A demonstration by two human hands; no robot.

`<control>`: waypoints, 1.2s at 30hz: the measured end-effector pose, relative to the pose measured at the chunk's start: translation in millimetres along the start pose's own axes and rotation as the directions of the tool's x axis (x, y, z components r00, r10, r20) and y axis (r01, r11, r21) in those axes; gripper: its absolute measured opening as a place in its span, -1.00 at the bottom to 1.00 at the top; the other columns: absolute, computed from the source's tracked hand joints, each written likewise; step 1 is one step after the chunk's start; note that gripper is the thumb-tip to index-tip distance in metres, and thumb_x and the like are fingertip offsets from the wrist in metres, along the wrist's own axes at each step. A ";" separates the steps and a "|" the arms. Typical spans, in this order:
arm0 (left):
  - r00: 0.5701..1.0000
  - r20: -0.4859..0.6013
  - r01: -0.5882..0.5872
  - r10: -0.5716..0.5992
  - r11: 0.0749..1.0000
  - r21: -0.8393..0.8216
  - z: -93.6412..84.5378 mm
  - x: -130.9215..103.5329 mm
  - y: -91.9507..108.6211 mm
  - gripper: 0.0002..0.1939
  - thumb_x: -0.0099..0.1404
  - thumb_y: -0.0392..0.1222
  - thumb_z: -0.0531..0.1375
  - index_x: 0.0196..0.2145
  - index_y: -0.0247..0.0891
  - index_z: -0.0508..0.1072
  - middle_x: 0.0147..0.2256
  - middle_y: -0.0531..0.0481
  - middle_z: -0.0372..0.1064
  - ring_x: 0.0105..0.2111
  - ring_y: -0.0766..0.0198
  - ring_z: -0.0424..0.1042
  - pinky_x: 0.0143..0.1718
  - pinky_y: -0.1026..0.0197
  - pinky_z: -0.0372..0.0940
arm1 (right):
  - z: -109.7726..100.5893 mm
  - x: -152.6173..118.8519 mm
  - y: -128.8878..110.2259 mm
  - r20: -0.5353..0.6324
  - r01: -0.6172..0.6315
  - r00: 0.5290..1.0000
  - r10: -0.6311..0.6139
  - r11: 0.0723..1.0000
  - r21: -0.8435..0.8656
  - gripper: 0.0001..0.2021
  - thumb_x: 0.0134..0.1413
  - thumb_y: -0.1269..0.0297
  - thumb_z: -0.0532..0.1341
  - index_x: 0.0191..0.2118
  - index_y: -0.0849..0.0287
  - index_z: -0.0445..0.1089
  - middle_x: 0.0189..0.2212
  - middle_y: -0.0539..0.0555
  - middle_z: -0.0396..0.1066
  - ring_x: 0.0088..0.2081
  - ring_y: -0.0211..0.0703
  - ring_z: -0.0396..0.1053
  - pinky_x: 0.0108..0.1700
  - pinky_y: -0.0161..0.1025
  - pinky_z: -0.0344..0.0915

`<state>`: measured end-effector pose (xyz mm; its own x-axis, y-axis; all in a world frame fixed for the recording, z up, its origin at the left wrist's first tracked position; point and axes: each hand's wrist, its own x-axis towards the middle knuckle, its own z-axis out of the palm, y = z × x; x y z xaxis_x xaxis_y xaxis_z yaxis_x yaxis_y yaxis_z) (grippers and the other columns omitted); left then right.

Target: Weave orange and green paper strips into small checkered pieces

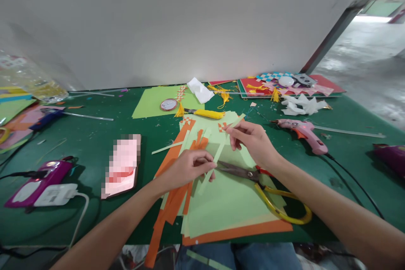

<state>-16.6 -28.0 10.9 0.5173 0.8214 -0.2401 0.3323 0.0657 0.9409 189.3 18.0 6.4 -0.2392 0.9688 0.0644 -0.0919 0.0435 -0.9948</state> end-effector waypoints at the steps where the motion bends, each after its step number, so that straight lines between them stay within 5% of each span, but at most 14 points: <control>1: 1.000 0.000 -0.001 0.001 1.000 0.003 -0.1 0.0 0.3 -0.78 0.30 -0.05 0.15 -0.39 -0.26 0.38 -0.50 0.02 0.49 -0.53 0.35 0.29 -0.47 0.31 0.14 | -0.5 0.3 -0.4 -0.005 -0.009 1.000 0.010 0.998 0.054 -0.80 0.06 0.19 0.28 -0.46 0.20 0.40 -0.63 -0.04 0.35 -0.61 -0.31 0.26 -0.55 -0.30 0.14; 8: 0.999 -0.048 0.006 -0.004 1.000 0.024 -0.9 2.4 0.1 -0.73 0.32 -0.06 0.11 -0.44 -0.29 0.40 -0.51 -0.02 0.50 -0.55 0.35 0.34 -0.48 0.31 0.19 | -3.4 0.3 -2.1 0.203 -0.162 0.975 0.091 0.916 0.367 -0.81 0.07 0.38 0.22 -0.18 0.17 0.50 -0.28 0.10 0.46 -0.27 -0.17 0.43 -0.41 -0.33 0.27; 13: 0.987 -0.160 -0.004 0.003 1.000 -0.005 -0.7 6.6 -4.4 -0.82 0.28 -0.13 0.15 -0.39 -0.30 0.41 -0.47 0.01 0.47 -0.50 0.35 0.38 -0.43 0.32 0.25 | 0.1 -2.6 1.9 0.390 -0.276 0.910 0.142 0.908 0.314 -0.76 0.16 0.27 0.16 -0.15 0.19 0.53 -0.24 0.16 0.50 -0.22 -0.14 0.43 -0.39 -0.32 0.28; 16: 0.984 -0.177 -0.009 0.002 0.999 -0.038 0.1 8.4 -7.3 -0.86 0.24 -0.16 0.18 -0.33 -0.31 0.41 -0.40 0.00 0.45 -0.47 0.34 0.40 -0.43 0.32 0.28 | 6.0 -6.6 4.1 0.351 -0.198 0.924 0.154 0.976 0.094 -0.79 0.11 0.23 0.23 -0.20 0.18 0.54 -0.35 0.09 0.51 -0.35 -0.21 0.40 -0.40 -0.31 0.26; 19: 0.986 -0.164 -0.019 0.006 0.997 -0.078 1.2 8.7 -8.8 -0.87 0.22 -0.19 0.20 -0.31 -0.30 0.38 -0.37 -0.01 0.45 -0.42 0.31 0.43 -0.45 0.33 0.29 | 11.5 -10.0 5.0 0.284 -0.122 0.948 0.144 0.988 -0.094 -0.67 0.06 0.30 0.27 -0.02 0.15 0.45 -0.48 -0.02 0.49 -0.49 -0.28 0.35 -0.42 -0.31 0.24; 22: 0.988 -0.152 -0.032 0.018 0.996 -0.087 1.8 8.7 -8.4 -0.84 0.22 -0.18 0.21 -0.26 -0.31 0.40 -0.32 -0.04 0.46 -0.35 0.27 0.46 -0.39 0.30 0.32 | 14.2 -10.5 5.9 0.237 -0.138 0.957 0.164 0.982 -0.126 -0.50 0.06 0.32 0.26 0.16 0.14 0.27 -0.41 0.00 0.55 -0.42 -0.24 0.43 -0.37 -0.29 0.28; 25: 0.986 -0.167 -0.017 0.002 0.996 -0.089 1.8 9.1 -7.6 -0.79 0.22 -0.18 0.21 -0.21 -0.33 0.42 -0.33 -0.06 0.47 -0.40 0.29 0.46 -0.34 0.27 0.34 | 14.4 -8.8 7.5 0.214 -0.110 0.967 0.141 0.983 -0.148 -0.65 0.08 0.28 0.25 0.01 0.19 0.39 -0.32 0.08 0.57 -0.36 -0.21 0.44 -0.32 -0.27 0.29; 29: 0.984 -0.176 -0.035 0.023 0.997 -0.065 1.3 9.8 -8.4 -0.80 0.24 -0.17 0.21 -0.20 -0.31 0.42 -0.38 -0.02 0.46 -0.46 0.33 0.44 -0.37 0.29 0.34 | 13.7 -7.8 7.9 0.214 -0.101 0.971 0.106 0.994 -0.031 -0.77 0.14 0.19 0.21 -0.20 0.23 0.49 -0.33 0.13 0.56 -0.35 -0.21 0.42 -0.38 -0.29 0.26; 36: 0.978 -0.194 -0.085 0.070 0.994 -0.069 0.2 9.0 -12.2 -0.82 0.26 -0.14 0.19 -0.24 -0.30 0.43 -0.38 -0.02 0.45 -0.44 0.32 0.45 -0.39 0.30 0.35 | 11.2 -8.4 6.4 0.355 -0.256 0.923 0.149 0.926 0.279 -0.53 0.25 -0.02 0.02 -0.19 0.28 0.49 -0.31 0.23 0.55 -0.33 -0.16 0.43 -0.41 -0.28 0.21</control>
<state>-15.8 -21.5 -2.7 0.3763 0.9183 -0.1229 0.2320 0.0350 0.9721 179.9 7.4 0.4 -0.5776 0.8141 -0.0604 -0.2930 -0.2758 -0.9155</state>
